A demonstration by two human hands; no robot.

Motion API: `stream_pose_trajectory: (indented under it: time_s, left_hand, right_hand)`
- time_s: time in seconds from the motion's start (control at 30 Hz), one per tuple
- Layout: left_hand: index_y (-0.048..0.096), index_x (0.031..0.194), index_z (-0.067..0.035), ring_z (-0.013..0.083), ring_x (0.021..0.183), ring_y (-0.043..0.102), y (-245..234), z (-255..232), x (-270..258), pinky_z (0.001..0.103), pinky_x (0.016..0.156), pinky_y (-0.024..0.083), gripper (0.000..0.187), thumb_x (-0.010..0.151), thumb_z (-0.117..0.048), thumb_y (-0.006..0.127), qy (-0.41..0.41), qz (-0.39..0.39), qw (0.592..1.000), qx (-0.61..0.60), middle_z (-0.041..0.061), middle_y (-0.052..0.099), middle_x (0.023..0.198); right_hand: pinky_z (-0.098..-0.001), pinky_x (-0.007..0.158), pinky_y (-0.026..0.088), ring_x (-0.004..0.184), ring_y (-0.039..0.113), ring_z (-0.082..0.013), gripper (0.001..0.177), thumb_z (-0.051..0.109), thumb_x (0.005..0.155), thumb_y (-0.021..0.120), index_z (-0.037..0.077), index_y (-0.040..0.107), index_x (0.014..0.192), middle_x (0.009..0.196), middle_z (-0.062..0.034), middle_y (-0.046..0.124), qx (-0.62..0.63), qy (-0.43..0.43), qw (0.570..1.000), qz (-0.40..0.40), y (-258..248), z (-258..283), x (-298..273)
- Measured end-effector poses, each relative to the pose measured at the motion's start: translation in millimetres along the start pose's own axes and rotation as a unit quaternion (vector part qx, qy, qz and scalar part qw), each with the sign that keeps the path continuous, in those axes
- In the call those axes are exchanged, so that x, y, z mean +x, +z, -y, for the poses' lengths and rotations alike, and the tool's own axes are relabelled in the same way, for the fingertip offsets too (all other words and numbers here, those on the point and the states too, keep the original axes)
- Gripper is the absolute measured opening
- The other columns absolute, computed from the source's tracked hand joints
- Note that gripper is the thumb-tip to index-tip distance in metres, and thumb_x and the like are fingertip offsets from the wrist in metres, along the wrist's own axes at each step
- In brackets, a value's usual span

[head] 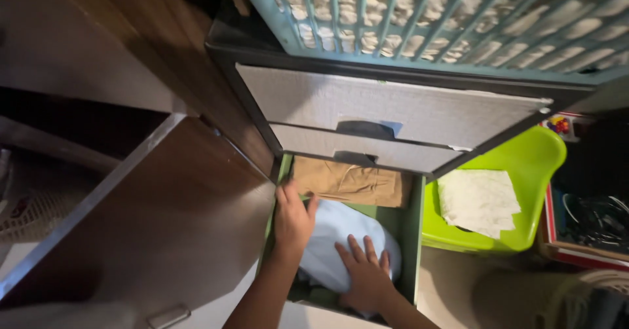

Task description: Organizing various articles of clothing and undergarments into a set of drawers in a bedroom.

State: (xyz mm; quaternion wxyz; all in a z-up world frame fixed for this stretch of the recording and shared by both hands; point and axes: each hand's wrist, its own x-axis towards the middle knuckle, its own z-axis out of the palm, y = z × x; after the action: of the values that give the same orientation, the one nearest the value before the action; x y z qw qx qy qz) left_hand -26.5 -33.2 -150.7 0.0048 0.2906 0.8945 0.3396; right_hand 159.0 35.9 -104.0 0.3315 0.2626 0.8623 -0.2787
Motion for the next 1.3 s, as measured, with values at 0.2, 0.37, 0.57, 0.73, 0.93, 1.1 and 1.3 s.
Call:
stream_pose_trajectory:
  time_s: [0.2,0.37,0.57,0.73,0.93,1.1,1.3]
  left_hand:
    - [0.052,0.137,-0.002,0.0295,0.105,0.071,6,61,-74,0.038,0.092,0.055,0.089,0.066,-0.037,0.094,-0.221,0.320,0.917,-0.094,0.020,0.072,0.117]
    - [0.076,0.110,0.003,0.0250,0.087,0.076,-25,29,-65,0.036,0.079,0.058,0.049,0.074,-0.029,0.082,-0.166,0.369,0.898,-0.172,0.018,0.080,0.095]
    - [0.072,0.112,0.002,0.0206,0.085,0.072,-70,8,-33,0.035,0.078,0.058,0.038,0.088,-0.027,0.078,-0.246,0.394,0.774,-0.431,0.012,0.078,0.097]
    - [0.070,0.114,-0.002,0.0266,0.087,0.073,-67,42,-25,0.040,0.075,0.060,0.035,0.080,-0.013,0.069,-0.317,0.404,0.752,-0.413,0.012,0.077,0.098]
    - [0.067,0.117,0.008,0.0380,0.095,0.068,-33,81,-83,0.048,0.080,0.055,0.041,0.083,-0.015,0.067,-0.340,0.368,0.856,-0.128,0.023,0.070,0.102]
    - [0.047,0.145,-0.001,0.0408,0.124,0.059,-93,-18,-109,0.047,0.103,0.049,0.079,0.077,-0.024,0.080,-0.045,0.234,0.970,0.044,0.027,0.057,0.138]
    - [0.041,0.151,-0.003,0.0429,0.131,0.050,-119,-68,-129,0.054,0.111,0.031,0.113,0.060,-0.044,0.095,0.162,0.200,0.960,-0.111,0.027,0.054,0.140]
  right_hand:
    - [-0.0677,0.121,0.007,0.159,0.000,-0.0378,0.112,0.038,0.069,0.087,0.034,0.023,0.161,0.173,-0.0046,0.009,0.013,-0.072,0.997,-0.017,42,-46,-11]
    - [-0.0533,0.124,0.014,0.158,0.015,-0.0321,0.096,0.043,0.073,0.091,0.022,0.043,0.153,0.167,-0.0127,0.027,0.216,-0.185,0.950,-0.127,71,-83,-22]
    - [-0.0486,0.117,0.040,0.142,0.051,-0.0379,0.085,0.057,0.089,0.063,0.019,0.028,0.156,0.156,-0.0215,0.047,0.755,0.130,0.618,-0.178,84,-88,-23]
    - [-0.0504,0.107,0.042,0.129,0.057,-0.0359,0.086,0.067,0.084,0.061,0.012,0.054,0.150,0.141,-0.0156,0.064,0.859,0.156,0.487,0.013,58,-64,-2]
    - [-0.0571,0.084,0.057,0.101,0.070,-0.0370,0.065,0.036,0.082,0.076,0.007,0.058,0.137,0.128,-0.0199,0.066,0.762,0.178,0.605,0.147,82,-97,35]
    - [-0.0528,0.072,0.064,0.094,0.073,-0.0352,0.076,0.000,0.082,0.069,0.022,0.027,0.142,0.121,-0.0211,0.063,0.761,0.142,0.627,-0.087,-6,-50,-64]
    - [-0.0413,0.058,0.060,0.083,0.069,-0.0277,0.087,0.005,0.087,0.057,0.032,0.012,0.156,0.115,-0.0171,0.064,0.775,0.093,0.618,-0.093,-48,-50,-84]
